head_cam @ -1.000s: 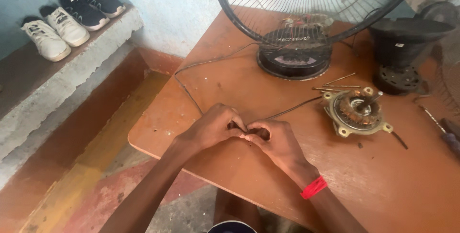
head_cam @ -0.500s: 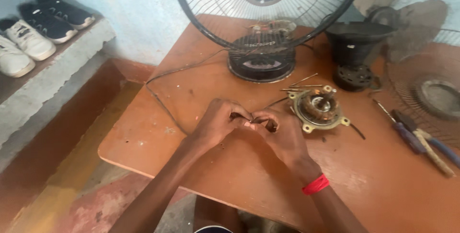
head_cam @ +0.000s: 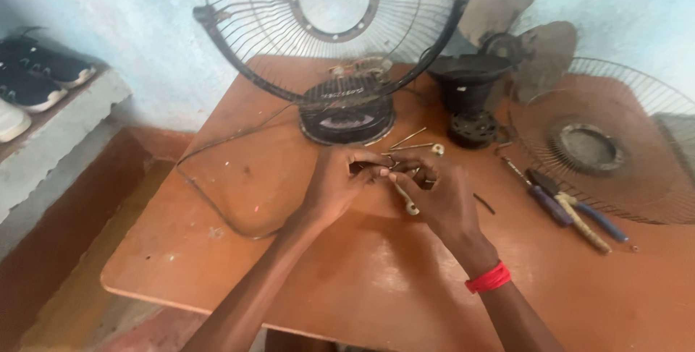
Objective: The person removes the front grill and motor housing from a table fan, then detaches the fan blades and rear grill. They place the components on the table and begin reassembling the motor housing onto the fan frame.
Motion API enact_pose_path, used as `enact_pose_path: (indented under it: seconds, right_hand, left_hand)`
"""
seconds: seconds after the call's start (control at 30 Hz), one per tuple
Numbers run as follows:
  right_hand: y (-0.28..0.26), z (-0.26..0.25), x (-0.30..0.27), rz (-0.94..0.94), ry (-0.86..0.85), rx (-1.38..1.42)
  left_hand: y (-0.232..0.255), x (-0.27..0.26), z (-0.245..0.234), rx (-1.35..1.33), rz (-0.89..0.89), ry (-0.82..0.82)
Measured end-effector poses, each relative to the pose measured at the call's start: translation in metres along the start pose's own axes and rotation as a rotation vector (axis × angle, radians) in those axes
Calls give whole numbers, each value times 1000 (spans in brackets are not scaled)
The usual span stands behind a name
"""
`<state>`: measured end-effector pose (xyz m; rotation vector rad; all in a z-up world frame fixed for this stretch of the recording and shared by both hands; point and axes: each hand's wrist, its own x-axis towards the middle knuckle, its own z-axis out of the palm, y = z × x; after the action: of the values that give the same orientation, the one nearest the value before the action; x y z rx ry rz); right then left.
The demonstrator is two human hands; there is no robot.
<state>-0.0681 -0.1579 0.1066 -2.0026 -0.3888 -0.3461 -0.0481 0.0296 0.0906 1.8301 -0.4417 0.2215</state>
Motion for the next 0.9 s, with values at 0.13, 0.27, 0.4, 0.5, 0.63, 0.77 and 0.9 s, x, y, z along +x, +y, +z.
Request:
enact_pose_path:
  seconds: [0.13, 0.27, 0.4, 0.5, 0.63, 0.77, 0.9]
  right_hand:
    - [3, -16, 6, 101, 40, -136]
    - [13, -27, 6, -41, 105, 33]
    - [33, -42, 12, 52, 222, -85]
    - [52, -53, 14, 144, 266, -54]
    - [83, -62, 16, 193, 309, -76]
    - [115, -58, 17, 348, 308, -42]
    - [138, -43, 9, 438, 294, 100]
  left_hand:
    - [10, 15, 15, 35, 89, -9]
    - [18, 26, 28, 138, 36, 20]
    - [14, 37, 31, 79, 46, 99]
    - [3, 44, 30, 26, 60, 142]
    - [-15, 46, 31, 58, -26, 142]
    - [-33, 42, 38, 30, -38, 142]
    - [-48, 30, 50, -88, -8, 106]
